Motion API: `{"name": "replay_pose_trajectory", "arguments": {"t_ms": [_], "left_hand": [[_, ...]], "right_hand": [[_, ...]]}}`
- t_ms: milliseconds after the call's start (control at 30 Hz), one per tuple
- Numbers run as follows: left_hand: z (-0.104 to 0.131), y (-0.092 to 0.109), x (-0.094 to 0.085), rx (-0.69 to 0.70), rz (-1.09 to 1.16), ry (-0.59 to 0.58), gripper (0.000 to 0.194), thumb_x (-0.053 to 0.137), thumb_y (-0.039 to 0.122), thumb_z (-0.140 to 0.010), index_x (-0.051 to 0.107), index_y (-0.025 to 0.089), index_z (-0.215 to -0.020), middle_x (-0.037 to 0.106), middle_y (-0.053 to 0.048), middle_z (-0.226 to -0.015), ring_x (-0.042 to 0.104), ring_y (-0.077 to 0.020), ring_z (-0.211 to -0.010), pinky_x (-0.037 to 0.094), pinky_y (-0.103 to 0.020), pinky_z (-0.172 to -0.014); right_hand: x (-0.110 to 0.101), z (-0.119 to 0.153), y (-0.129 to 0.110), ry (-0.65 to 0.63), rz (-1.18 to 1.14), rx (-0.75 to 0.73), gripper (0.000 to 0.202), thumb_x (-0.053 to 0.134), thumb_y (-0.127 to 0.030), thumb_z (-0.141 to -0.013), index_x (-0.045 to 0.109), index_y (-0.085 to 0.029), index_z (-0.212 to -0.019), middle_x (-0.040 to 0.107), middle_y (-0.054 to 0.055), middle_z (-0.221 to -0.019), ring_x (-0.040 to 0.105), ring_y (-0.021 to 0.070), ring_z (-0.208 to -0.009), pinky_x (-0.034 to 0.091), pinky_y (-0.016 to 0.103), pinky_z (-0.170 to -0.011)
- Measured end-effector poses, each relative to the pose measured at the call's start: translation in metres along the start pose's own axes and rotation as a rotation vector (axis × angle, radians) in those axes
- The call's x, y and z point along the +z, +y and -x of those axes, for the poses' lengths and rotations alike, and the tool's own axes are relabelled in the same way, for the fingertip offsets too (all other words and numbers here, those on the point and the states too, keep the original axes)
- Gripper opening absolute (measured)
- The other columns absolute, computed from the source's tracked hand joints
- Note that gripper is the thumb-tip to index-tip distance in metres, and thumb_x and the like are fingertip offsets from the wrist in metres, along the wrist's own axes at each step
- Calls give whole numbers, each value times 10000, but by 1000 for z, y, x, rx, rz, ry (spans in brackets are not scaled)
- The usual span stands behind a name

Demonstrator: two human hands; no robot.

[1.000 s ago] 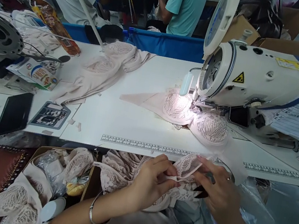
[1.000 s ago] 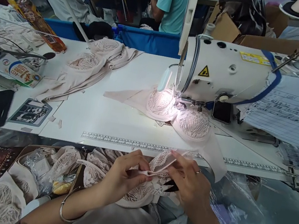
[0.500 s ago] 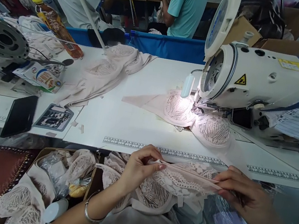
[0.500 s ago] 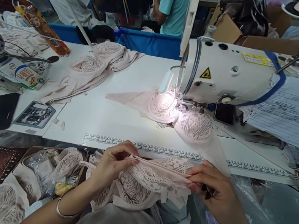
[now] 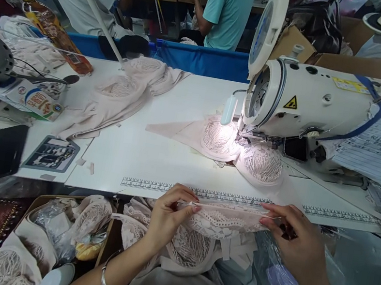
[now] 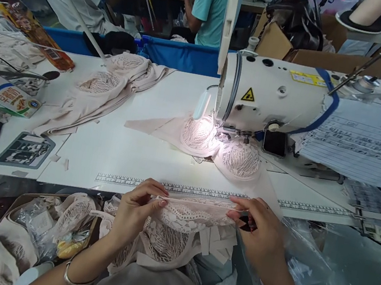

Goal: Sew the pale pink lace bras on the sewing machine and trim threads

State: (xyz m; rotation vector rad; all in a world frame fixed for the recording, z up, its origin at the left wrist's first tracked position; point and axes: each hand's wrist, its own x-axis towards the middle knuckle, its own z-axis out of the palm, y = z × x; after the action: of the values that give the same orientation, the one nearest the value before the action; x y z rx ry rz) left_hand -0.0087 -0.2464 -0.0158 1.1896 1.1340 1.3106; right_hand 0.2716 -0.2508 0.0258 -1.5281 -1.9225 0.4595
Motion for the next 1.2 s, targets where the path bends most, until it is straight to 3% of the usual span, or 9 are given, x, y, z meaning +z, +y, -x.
{"name": "replay_pose_trajectory", "arguments": {"t_ms": [300, 400, 500, 567, 633, 733, 933, 1067, 1200], "left_hand": [[-3, 3, 1, -159, 264, -114, 198, 882, 317, -733, 731, 189, -721, 660, -31, -808, 606, -157, -774, 480, -273, -718], [-10, 15, -3, -181, 186, -382, 203, 831, 322, -797, 702, 168, -775, 655, -48, -850, 614, -161, -802, 487, -284, -748], [-18, 30, 2, -42, -61, -686, 344, 833, 318, -793, 687, 184, -1074, 646, -121, -1130, 604, -234, -1063, 478, -350, -931], [-21, 35, 14, 66, -129, -770, 403, 825, 328, -801, 658, 191, -1142, 631, -129, -1168, 581, -245, -1109, 466, -355, -963], [-19, 34, 29, 116, -95, -757, 168, 726, 314, -892, 678, 172, -969, 651, -92, -986, 600, -201, -961, 479, -303, -862], [-16, 29, 45, 77, -15, -674, 233, 620, 256, -957, 624, 153, -748, 589, -34, -774, 550, -138, -751, 433, -241, -702], [-17, 23, 46, -73, 13, -605, 211, 631, 254, -937, 564, 161, -759, 544, 2, -752, 472, -111, -684, 368, -227, -649], [-18, 21, 43, -76, 17, -596, 219, 635, 278, -938, 565, 162, -765, 545, -2, -764, 478, -117, -698, 375, -234, -664], [-19, 23, 45, -67, 6, -578, 216, 638, 283, -942, 572, 160, -776, 568, -13, -777, 508, -123, -717, 391, -237, -679]], "right_hand": [[-30, -14, 14, -255, -410, 26, 244, 710, -450, -879, 665, -272, -718, 558, 2, -640, 465, 143, -535, 477, 314, -576], [-36, -18, 10, -338, -473, 1, 280, 715, -473, -868, 659, -266, -688, 509, -9, -593, 429, 136, -505, 482, 323, -578], [-30, -21, -12, -430, -396, -23, 223, 696, -406, -893, 677, -256, -730, 552, 11, -647, 480, 140, -534, 426, 292, -516], [-19, -21, -29, -457, -309, -49, 180, 667, -333, -914, 667, -244, -758, 597, 27, -713, 527, 146, -598, 414, 274, -525], [-8, -19, -42, -457, -262, -110, 181, 631, -275, -928, 628, -236, -752, 608, 24, -729, 548, 154, -665, 420, 264, -567], [-2, -15, -42, -456, -248, -135, 136, 618, -280, -942, 591, -237, -816, 604, 3, -740, 526, 135, -648, 402, 249, -568], [-13, -11, -11, -433, -326, 45, 292, 732, -477, -861, 554, -245, -877, 586, -21, -724, 403, 101, -521, 327, 235, -465], [-12, -11, -4, -457, -409, -21, 178, 676, -400, -923, 599, -242, -898, 684, 33, -880, 446, 96, -535, 372, 240, -487], [-12, -12, -7, -372, -435, -91, 126, 605, -317, -972, 627, -242, -873, 699, 38, -906, 482, 94, -540, 384, 238, -488]]}}
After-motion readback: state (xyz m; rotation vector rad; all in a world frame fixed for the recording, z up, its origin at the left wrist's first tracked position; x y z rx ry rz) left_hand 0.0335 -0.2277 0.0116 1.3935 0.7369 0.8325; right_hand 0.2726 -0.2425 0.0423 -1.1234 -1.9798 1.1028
